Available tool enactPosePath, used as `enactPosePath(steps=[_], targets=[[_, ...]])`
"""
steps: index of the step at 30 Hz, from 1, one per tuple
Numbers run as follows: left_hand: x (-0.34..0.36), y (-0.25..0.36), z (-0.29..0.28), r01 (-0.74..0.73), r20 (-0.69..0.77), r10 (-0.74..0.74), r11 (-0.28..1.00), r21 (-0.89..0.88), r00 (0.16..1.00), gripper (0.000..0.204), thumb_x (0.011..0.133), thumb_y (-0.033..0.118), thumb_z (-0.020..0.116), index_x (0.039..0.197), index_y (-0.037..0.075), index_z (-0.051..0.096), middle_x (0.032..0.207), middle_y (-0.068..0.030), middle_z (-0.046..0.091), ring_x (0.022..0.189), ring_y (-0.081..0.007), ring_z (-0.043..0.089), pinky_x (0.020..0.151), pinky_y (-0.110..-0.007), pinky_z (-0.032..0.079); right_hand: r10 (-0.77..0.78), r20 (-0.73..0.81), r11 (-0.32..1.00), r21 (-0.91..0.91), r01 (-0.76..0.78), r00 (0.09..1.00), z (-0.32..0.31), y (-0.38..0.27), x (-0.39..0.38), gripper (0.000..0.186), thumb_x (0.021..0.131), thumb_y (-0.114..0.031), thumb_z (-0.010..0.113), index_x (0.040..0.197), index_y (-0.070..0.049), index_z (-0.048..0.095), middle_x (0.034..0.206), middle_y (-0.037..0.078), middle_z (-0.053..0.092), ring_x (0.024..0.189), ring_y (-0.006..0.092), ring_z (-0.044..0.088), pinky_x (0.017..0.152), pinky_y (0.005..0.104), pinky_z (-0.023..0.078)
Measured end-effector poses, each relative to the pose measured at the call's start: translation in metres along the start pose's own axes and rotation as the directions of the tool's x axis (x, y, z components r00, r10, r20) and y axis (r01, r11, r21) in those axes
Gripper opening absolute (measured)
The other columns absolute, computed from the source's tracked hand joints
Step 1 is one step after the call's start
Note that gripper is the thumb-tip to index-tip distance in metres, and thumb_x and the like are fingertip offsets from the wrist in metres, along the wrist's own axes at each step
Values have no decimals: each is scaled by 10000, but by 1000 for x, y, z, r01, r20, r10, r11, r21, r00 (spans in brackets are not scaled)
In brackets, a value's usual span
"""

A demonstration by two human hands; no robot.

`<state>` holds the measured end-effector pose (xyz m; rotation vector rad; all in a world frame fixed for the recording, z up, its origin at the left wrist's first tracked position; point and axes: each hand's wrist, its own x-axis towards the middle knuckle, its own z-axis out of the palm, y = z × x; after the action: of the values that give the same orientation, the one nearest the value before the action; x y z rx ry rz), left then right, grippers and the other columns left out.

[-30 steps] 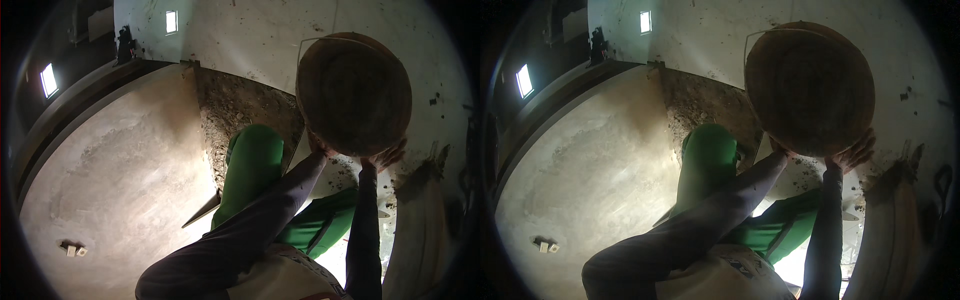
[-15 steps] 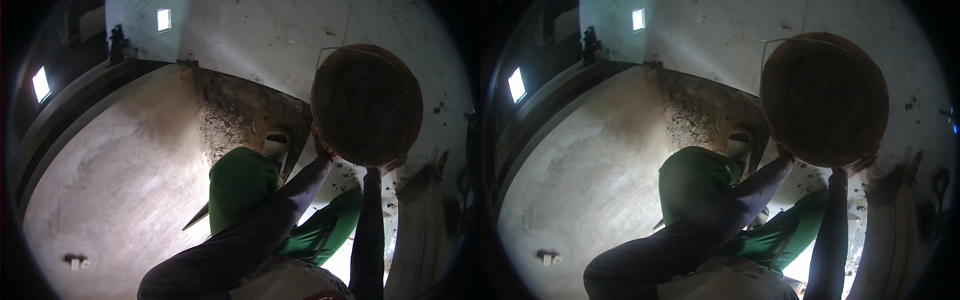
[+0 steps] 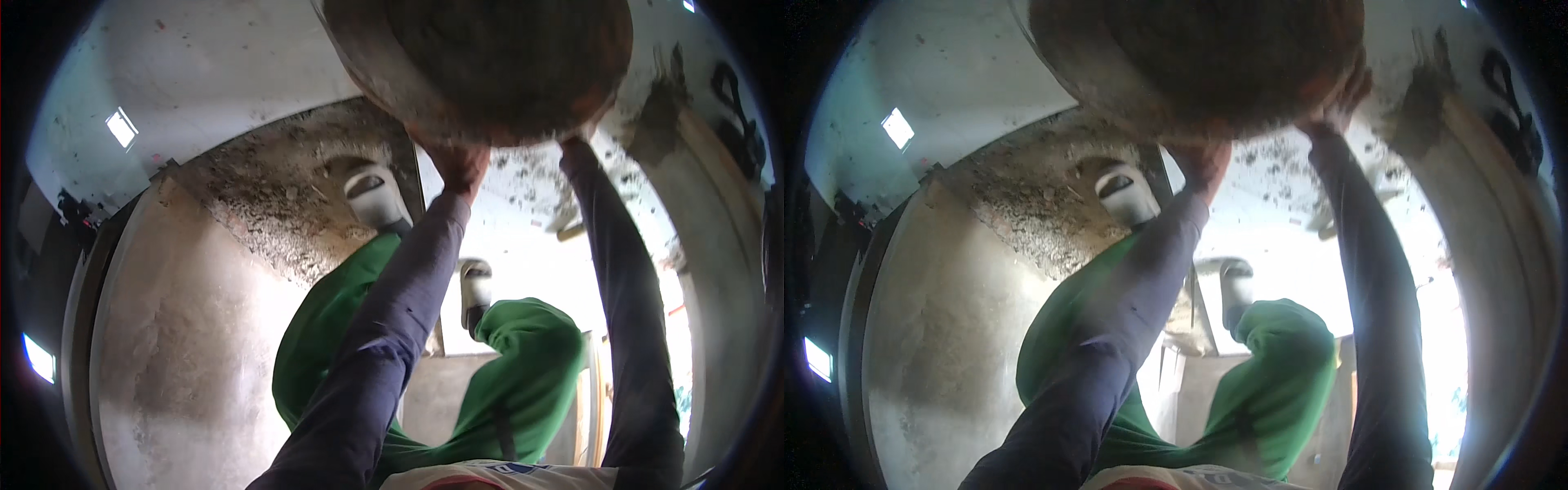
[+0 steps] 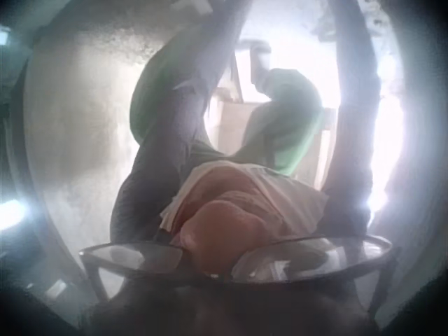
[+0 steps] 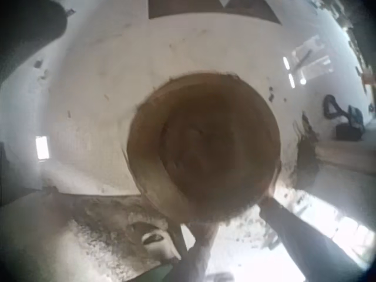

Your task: The person applies mortar to the wall and the joint between the floor and wall using a trowel while holding a bucket of mixture.

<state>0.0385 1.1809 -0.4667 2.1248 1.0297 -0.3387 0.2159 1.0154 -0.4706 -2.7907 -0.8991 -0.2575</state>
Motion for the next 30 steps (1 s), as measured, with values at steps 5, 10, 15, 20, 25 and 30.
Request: enactPosePath(steps=[5,10,15,20,25,30], targets=[[1,8,-52,-66,-35,70,993,99,997,726,969,268,703,1524,-97,409,1619,-412,260,1550,-523,249,1303,-558,210,92,212,996,-33,-86,973,-11,-8,-3,985,898,-577,688,1665,-85,314,1728,249,245,1595,460,222,1225,703,205],[13,-22,-111,-284,-120,276,957,-60,954,521,979,120,687,1439,-60,522,1423,-303,552,1347,-430,557,1131,-503,493,168,199,985,4,-172,966,0,-13,11,984,877,-631,662,1665,-140,337,1766,229,148,1641,426,68,1260,705,85],[36,-50,-198,321,215,-283,931,-171,935,380,980,246,732,1279,14,688,1151,-126,686,749,-214,705,730,-324,622,299,356,931,96,-353,886,-72,-52,-14,603,956,-283,635,1517,-102,508,1613,211,446,1504,445,395,1178,630,366],[76,6,-273,339,-12,-344,930,-139,939,778,1046,669,513,1054,-58,789,1008,-202,778,1017,-288,732,884,-409,536,742,398,639,-174,-749,540,-184,-83,-139,464,868,-319,715,1228,-47,606,1277,215,597,1208,433,567,1025,558,462],[144,103,-313,248,243,-161,885,-393,957,884,1031,738,508,1415,-48,632,1437,-198,627,1259,-263,624,1092,-398,468,900,416,136,-550,-824,-129,-170,-4,-213,858,887,-555,715,1488,-6,446,1507,314,475,1402,488,489,1057,628,467],[140,171,-323,-121,132,116,992,36,984,614,1065,575,576,1189,-12,706,1017,-118,766,990,-228,729,870,-364,554,806,590,159,-304,-939,-54,-151,34,-225,400,905,-280,596,1186,0,651,1197,332,713,1148,506,686,957,583,528]])
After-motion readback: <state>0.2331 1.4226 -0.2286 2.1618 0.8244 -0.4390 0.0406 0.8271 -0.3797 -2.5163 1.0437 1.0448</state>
